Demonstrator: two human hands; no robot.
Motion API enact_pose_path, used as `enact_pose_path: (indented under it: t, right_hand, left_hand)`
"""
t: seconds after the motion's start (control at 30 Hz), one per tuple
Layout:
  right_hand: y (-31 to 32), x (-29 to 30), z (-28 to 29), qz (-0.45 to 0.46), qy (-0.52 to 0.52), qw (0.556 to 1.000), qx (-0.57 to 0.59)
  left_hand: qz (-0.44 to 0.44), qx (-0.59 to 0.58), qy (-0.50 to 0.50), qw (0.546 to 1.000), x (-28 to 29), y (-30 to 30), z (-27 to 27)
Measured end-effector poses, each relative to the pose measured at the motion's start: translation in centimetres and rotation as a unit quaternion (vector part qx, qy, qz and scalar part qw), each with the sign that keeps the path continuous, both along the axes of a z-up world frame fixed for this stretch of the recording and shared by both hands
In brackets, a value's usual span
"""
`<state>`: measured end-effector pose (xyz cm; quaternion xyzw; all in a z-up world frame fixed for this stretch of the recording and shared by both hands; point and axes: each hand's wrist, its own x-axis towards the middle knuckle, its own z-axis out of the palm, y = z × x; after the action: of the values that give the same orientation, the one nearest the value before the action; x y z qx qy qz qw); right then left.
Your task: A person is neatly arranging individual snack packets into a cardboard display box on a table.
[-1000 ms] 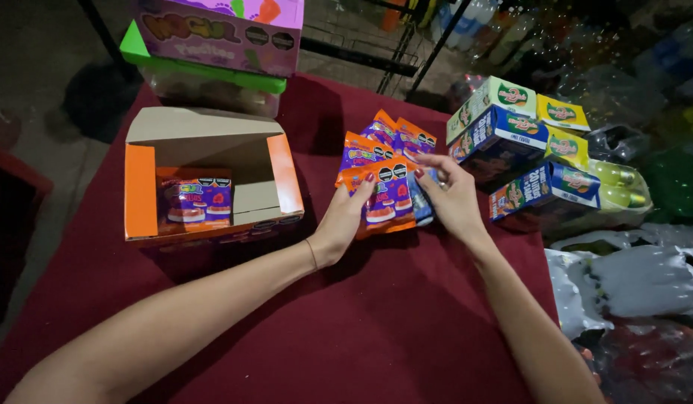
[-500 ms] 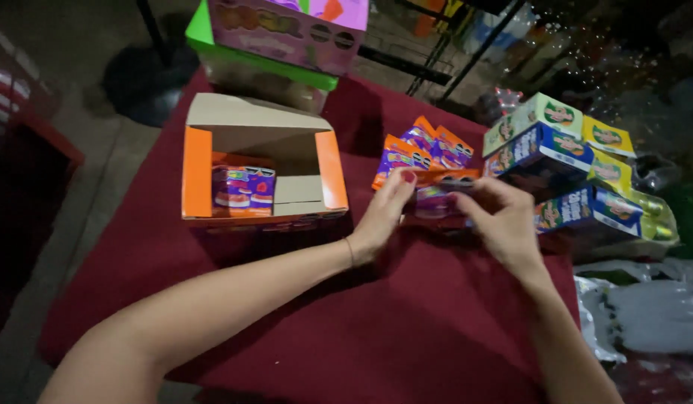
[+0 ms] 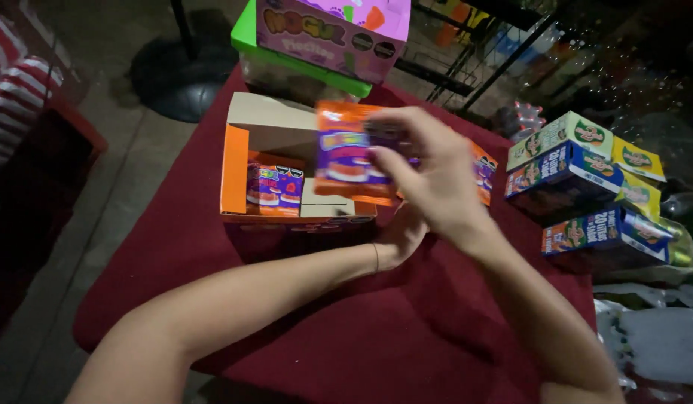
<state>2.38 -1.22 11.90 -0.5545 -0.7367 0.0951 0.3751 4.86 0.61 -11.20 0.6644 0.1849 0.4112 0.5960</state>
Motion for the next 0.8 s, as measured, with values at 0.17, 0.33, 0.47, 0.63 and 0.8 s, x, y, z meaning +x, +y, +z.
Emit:
enact_pose_path:
  t: [0.17, 0.33, 0.47, 0.63, 0.8]
  right_hand:
    - [3.9, -2.2, -3.7, 0.069, -0.045, 0.995, -0.048]
    - [3.3, -4.7, -4.4, 0.000, -0.199, 0.969, -0.147]
    - [3.3, -5.2, -5.1, -0.057, -0.407, 0.910, -0.049]
    - [5.0, -4.1, -6.1, 0.001, -0.445, 0.882, -0.157]
    - [5.2, -5.4, -4.2, 0.063, -0.367, 0.893, -0.254]
  left_hand:
    - [-0.265, -0.334, -0.373, 0.824, 5.5, 1.9, -5.7]
    - [-0.294, -0.338, -0.316, 0.836, 9.5, 3.5, -10.6]
    - [-0.246, -0.324, -0.267, 0.874, 7.2, 2.4, -7.5]
    - [-0.266, -0.319, -0.276, 0.867, 6.3, 4.1, -3.8]
    - [-0.234, -0.350, -0.284, 0.862, 7.0, 2.2, -7.0]
